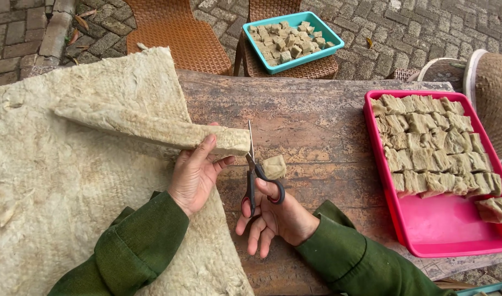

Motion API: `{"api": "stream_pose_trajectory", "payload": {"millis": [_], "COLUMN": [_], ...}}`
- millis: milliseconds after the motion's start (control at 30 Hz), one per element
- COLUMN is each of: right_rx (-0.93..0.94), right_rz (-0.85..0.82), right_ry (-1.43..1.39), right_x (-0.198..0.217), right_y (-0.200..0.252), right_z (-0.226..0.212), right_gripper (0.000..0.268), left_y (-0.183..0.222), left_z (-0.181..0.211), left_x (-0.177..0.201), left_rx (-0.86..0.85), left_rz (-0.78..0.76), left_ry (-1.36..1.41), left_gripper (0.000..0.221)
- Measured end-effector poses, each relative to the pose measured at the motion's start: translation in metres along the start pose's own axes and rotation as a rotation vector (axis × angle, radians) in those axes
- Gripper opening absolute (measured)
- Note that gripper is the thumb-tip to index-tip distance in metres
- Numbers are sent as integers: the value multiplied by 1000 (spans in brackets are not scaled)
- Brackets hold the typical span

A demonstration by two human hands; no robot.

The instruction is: The recorder is organizing rockwool cubes into a tray and then cutting a strip of rockwool into individual cubes using scissors.

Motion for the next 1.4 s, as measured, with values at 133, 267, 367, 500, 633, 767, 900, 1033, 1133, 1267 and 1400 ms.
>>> {"api": "stream_pose_trajectory", "payload": {"millis": [133, 267, 367, 500, 633, 767, 900, 1033, 1133, 1267, 1400], "right_rx": [41, 121, 134, 144, 136, 148, 175, 193, 233, 289, 271], "right_rz": [0, 147, 219, 278, 302, 324, 307, 344, 347, 376, 509], "right_ry": [189, 391, 479, 600, 628, 711, 828, 837, 788, 731, 696], "right_x": [-2, 17, 30, 40, 46, 40, 26, 26, 30, 37, 45], "right_y": [1, 3, 5, 11, 10, 14, 21, 20, 18, 10, 10], "right_z": [3, -20, -32, -48, -41, -46, -53, -53, -52, -49, -51], "right_gripper": [70, 68, 69, 71, 72, 72, 71, 70, 71, 66, 53], "left_y": [-17, -41, -55, -70, -49, -41, -30, -20, -23, -23, -23], "left_z": [16, 27, 10, -20, -20, -14, -4, 9, -7, -7, -3], "left_x": [30, 31, 23, 4, -8, -16, -27, -41, -24, -26, -22], "left_rx": [-125, -181, -151, -173, -109, -158, -238, -258, -188, -200, -196], "left_rz": [86, 98, 127, -25, 6, 36, 7, 14, 68, 1, 5], "left_ry": [56, 129, 90, 66, 17, -37, -45, -11, -75, -124, -56], "left_gripper": [30, 8, 8, 20, 12, 9, 10, 19, 24, 5, 4]}}
Point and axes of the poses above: each hand's wrist, its own y-axis away from the middle knuckle, its own x-axis out of the back of the hand, z = x × y, the point moved 10 cm from there along -y, towards the middle knuckle, and after that the axes turned 6 degrees about y, right-handed, at the moved point
